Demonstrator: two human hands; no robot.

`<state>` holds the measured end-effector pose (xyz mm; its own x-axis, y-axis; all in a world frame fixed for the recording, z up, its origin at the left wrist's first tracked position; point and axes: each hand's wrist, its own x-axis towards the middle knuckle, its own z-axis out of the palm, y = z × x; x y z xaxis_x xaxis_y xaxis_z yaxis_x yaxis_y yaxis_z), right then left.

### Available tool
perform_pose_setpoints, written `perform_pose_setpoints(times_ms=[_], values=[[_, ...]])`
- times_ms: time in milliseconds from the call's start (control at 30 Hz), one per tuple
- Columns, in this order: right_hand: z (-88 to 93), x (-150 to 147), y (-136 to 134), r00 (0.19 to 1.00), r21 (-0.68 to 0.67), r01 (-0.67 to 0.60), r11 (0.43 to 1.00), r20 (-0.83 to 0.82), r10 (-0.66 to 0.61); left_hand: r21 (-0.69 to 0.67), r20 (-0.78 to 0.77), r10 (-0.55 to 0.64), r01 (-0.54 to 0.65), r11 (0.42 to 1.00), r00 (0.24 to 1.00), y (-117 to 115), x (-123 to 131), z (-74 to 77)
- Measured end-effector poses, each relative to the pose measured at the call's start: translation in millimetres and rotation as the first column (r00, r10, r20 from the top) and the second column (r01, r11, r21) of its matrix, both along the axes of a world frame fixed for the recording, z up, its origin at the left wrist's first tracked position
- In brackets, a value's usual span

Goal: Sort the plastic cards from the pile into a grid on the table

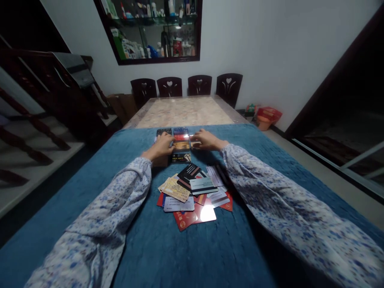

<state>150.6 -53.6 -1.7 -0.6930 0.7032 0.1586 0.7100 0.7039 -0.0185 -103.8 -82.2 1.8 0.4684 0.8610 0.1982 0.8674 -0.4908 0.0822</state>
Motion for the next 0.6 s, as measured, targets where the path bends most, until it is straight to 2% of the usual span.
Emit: perform_pose_setpoints(times_ms=[267, 600], values=[[7.0, 29.9, -31.8, 0.997, 0.075, -0.014, 0.997, -0.077, 0.020, 0.115, 0.059, -0.126, 0.119, 0.986, 0.990, -23.9, 14.1, -0.9], [-5.3, 67.0, -77.1, 0.990, 0.113, -0.047, 0.993, -0.130, 0.061, 0.129, 0.074, -0.250, 0.240, 0.962, 0.965, -68.5, 42.3, -6.7]])
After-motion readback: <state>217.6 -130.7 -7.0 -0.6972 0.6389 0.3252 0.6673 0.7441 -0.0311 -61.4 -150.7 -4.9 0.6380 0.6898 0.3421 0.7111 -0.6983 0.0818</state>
